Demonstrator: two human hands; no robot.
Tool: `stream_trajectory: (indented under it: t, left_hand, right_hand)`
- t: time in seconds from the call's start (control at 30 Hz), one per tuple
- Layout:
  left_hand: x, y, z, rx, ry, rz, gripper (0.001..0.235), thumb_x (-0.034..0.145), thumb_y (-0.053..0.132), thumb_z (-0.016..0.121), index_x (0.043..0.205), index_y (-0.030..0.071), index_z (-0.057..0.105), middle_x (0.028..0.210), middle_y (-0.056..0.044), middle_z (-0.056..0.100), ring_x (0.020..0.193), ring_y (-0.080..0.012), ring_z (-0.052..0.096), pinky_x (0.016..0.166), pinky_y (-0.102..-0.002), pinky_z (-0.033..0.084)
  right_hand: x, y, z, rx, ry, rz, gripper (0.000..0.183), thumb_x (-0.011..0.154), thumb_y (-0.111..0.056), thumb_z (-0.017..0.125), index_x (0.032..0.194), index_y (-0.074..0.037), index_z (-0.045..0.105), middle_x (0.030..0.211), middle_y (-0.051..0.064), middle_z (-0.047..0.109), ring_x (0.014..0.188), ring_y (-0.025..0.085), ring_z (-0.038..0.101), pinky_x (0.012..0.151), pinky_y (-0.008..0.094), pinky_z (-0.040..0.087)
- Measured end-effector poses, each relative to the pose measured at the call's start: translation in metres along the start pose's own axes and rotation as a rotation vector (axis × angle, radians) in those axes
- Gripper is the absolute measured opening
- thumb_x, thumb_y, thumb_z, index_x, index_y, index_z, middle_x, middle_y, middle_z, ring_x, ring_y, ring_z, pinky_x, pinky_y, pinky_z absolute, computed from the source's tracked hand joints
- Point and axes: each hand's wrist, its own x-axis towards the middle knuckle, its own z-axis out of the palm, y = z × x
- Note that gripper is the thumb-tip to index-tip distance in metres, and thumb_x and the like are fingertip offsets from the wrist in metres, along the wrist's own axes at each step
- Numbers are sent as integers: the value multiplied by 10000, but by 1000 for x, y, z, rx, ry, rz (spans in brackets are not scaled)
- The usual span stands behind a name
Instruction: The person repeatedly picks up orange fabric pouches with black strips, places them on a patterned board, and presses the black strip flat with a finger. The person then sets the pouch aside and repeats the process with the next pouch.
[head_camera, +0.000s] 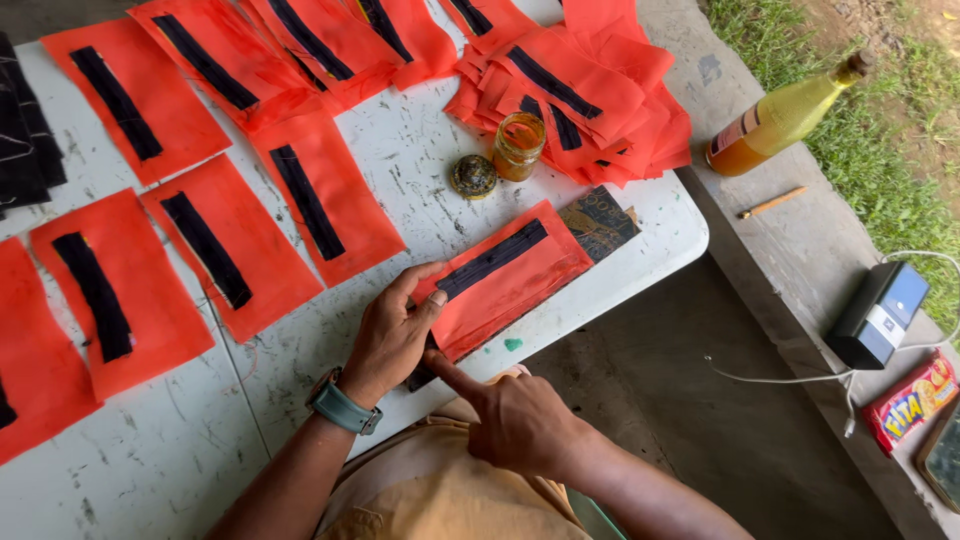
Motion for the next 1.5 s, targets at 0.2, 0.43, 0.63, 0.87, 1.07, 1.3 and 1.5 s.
stream_trajectory:
  t: [0.2,0.43,0.63,0.87,1.07,1.3,1.5]
  left_hand:
    - [-1,0,-4,11,-6,-25,452,988,316,595,1372,77,575,1273,-103,711,868,-219,666,784,-361,546]
    - [-3,-2,-3,20,-1,-42,468,985,345,609,1372,84,589,1194,-109,733,836,-211,664,766,-364,559]
    - [1,-5,-2,35,33,80,441,1018,318,622,1370,53,588,1239,-133,717,980,-233,659,841,-374,543]
    - [-2,-6,-2,18,41,63,458,1006,323,632,1370,49,585,1207,-146,721,993,-223,689,845,-373,539]
    - [-3,2,-5,3,4,-114,515,948,369,642,1382,96,593,1099,-132,748,825,-228,678,765,-371,569]
    - [-3,-3,-4,-23,3,-73,528,961,379,633,1386,74,562,1258,-117,708,936,-212,709,809,-368,579]
    - [1,-12,-5,-140,-10,-61,517,989,310,650,1408,25,544,1407,-156,623,1290,-223,581,1043,-368,483]
  right_hand:
    - [0,54,-3,-24,283,185,948,762,-194,647,1603,-382,250,611,161,644,568,359,651,582,491,529]
    - [-4,69,-6,-148,366,262,816,839,-239,589,1590,-343,290,596,168,641,558,353,657,568,498,524]
    - [-2,77,-1,-63,412,222,733,855,-271,587,1553,-330,372,617,131,662,557,339,667,579,476,546]
    - [37,63,-46,-148,824,-168,358,759,-257,785,1110,-210,731,999,89,709,834,320,681,663,457,556]
    - [114,98,-147,-393,917,-96,295,702,-237,808,993,-222,765,1104,36,568,1060,274,531,888,419,412]
    - [150,95,-147,-412,773,-54,221,688,-182,778,901,-242,781,1089,5,562,1077,245,515,893,388,379]
    - [97,96,-134,-74,889,-319,373,733,-152,834,1073,-107,686,1161,80,551,1152,291,522,978,426,439]
